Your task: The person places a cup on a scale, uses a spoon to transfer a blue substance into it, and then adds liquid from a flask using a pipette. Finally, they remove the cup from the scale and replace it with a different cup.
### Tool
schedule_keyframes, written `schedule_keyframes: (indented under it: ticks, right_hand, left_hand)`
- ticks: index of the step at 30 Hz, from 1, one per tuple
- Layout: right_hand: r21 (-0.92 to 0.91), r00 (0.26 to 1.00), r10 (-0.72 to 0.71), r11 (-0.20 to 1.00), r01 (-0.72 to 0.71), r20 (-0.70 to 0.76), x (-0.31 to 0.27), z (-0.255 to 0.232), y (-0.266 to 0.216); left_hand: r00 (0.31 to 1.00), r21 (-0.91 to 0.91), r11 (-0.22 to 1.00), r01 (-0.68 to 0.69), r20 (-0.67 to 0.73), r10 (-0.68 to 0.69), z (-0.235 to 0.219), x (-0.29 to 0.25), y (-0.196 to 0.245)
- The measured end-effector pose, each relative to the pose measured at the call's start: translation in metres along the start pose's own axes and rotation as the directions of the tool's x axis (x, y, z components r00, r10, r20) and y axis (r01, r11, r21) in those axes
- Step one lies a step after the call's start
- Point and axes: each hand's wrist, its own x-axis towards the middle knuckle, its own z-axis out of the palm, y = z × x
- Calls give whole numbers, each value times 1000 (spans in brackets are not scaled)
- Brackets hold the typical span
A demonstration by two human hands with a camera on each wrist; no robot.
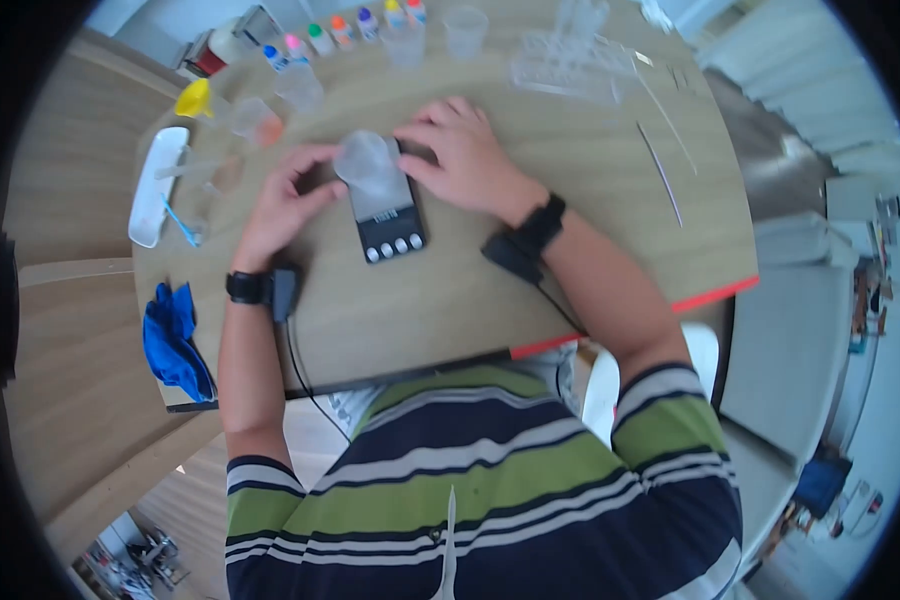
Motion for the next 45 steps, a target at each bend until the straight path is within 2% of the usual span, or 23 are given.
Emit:
schedule_keyframes:
  ticks: [1, 2, 4, 7, 8, 12, 14, 15, 17, 22, 26, 31, 35, 45]
  right_hand:
    - [-2, 999, -49, 999, 49, -20, 1, 1, 3]
    - [-14, 999, -38, 999, 38, -30, 5, 2, 7]
    - [-15, 1000, -14, 1000, 13, -27, 1, 6, 8]
    - [30, 999, 34, 999, -33, -42, 2, 6, 10]
    - [79, 997, 59, 995, -56, -40, 2, 5, 11]
    - [90, 997, 67, 994, -65, -25, 1, 1, 18]
    - [290, 959, 284, 918, -270, -6, -1, 2, 20]
    - [289, 961, 276, 921, -261, -9, -2, 0, 17]
    - [459, 933, 358, 834, -305, -30, -4, -4, 13]
    - [479, 918, 386, 825, -300, -90, -14, -3, 9]
    - [527, 911, 397, 801, -284, -112, -20, 1, 14]
    - [481, 910, 399, 823, -303, -109, -24, -1, 13]
    - [478, 898, 422, 819, -317, -127, -24, -4, 8]
    - [309, 892, 414, 885, -348, -181, -25, -7, -7]
  left_hand:
    - [1000, -8, 1000, 6, -29, -7, 0, 0, -2]
    - [1000, -12, 1000, -7, -16, 7, -2, 4, -6]
    - [997, -144, 986, 80, -4, -82, 0, 0, -8]
    - [991, -248, 961, 126, -12, -133, 2, 0, 1]
    - [988, -246, 959, 139, -29, -151, 3, 0, 5]
    - [985, -286, 948, 142, -55, -164, -1, 3, -5]
    - [982, -299, 945, 135, -89, -168, -2, 1, -2]
    - [977, -317, 939, 131, -119, -177, -1, -2, -1]
    - [971, -315, 941, 125, -156, -181, 1, -10, -1]
    - [931, -390, 916, 95, -292, -221, 18, -33, 11]
    - [941, -382, 918, 105, -262, -216, 31, -41, 17]
    - [940, -383, 923, 41, -298, -166, 34, -38, 12]
    - [940, -346, 937, 49, -301, -160, 37, -38, 12]
    - [949, -323, 945, -56, -310, -50, 47, -33, -10]
